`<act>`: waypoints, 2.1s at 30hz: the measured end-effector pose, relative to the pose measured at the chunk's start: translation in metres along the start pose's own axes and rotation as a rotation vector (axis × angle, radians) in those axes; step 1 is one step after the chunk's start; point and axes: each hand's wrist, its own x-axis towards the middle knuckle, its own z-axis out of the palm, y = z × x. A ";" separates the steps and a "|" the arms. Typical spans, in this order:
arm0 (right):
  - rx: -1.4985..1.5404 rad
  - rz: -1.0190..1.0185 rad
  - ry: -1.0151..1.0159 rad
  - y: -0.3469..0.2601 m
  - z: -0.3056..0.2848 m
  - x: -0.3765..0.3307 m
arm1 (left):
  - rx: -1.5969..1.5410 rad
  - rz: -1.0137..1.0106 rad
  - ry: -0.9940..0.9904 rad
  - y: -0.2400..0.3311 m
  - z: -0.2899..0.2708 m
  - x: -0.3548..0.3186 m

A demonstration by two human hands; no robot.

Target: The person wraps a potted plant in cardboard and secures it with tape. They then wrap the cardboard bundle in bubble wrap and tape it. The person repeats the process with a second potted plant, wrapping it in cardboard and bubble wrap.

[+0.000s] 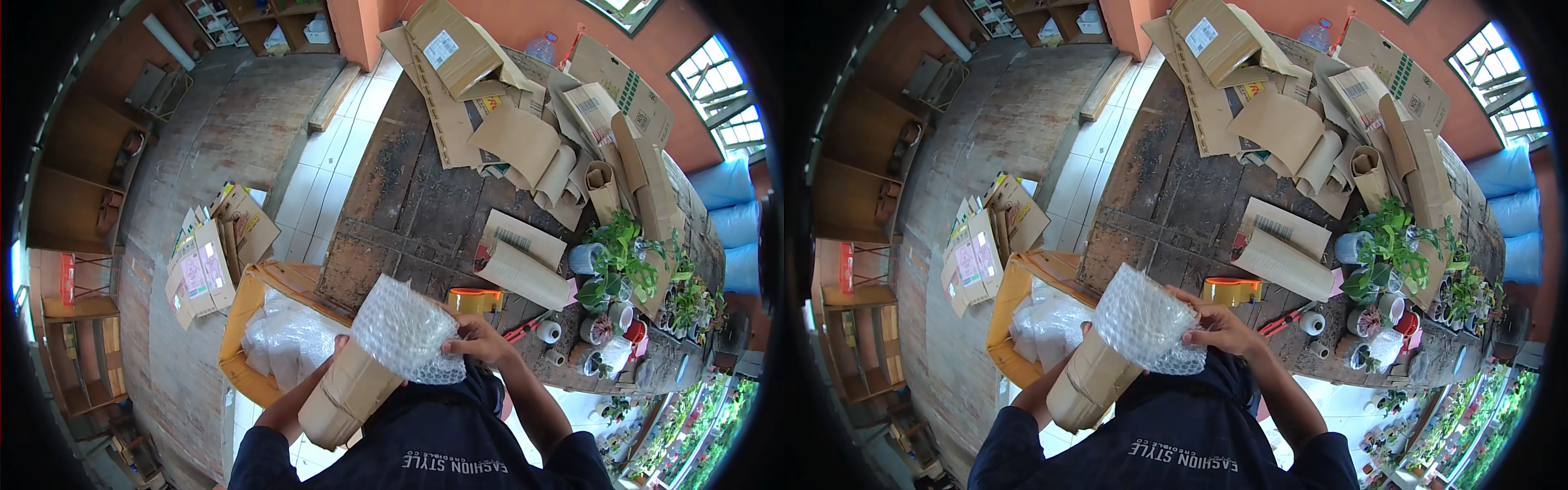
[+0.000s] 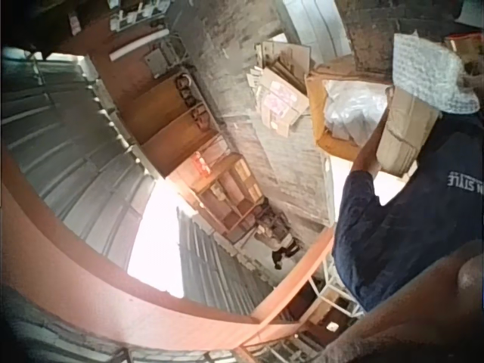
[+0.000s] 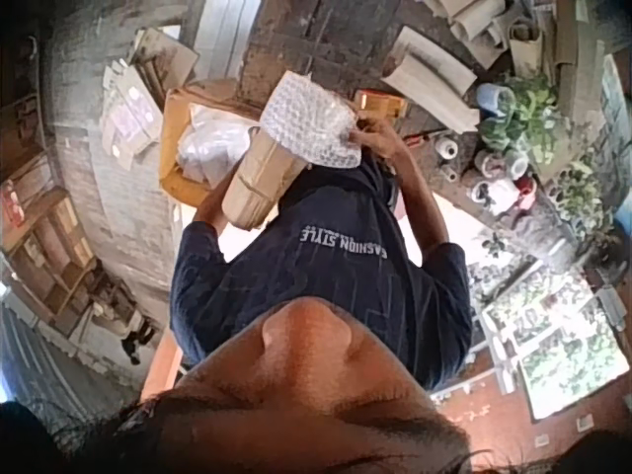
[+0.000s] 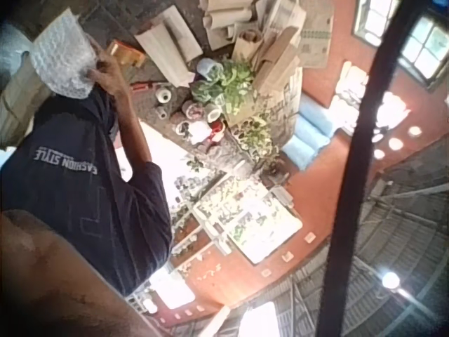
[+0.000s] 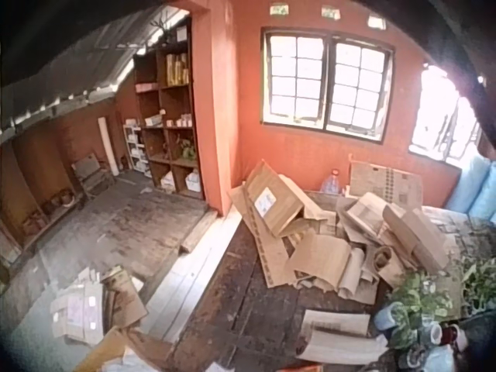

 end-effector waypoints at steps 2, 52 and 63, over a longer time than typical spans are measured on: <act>0.099 0.088 0.117 0.009 -0.002 -0.007 | 0.010 -0.004 0.009 0.003 0.004 0.008; -0.298 -0.079 0.423 0.030 -0.087 0.023 | 2.391 0.905 1.045 0.054 0.148 0.147; -0.527 -0.123 1.520 -0.079 -0.205 -0.378 | 2.468 0.891 1.260 0.045 0.161 0.153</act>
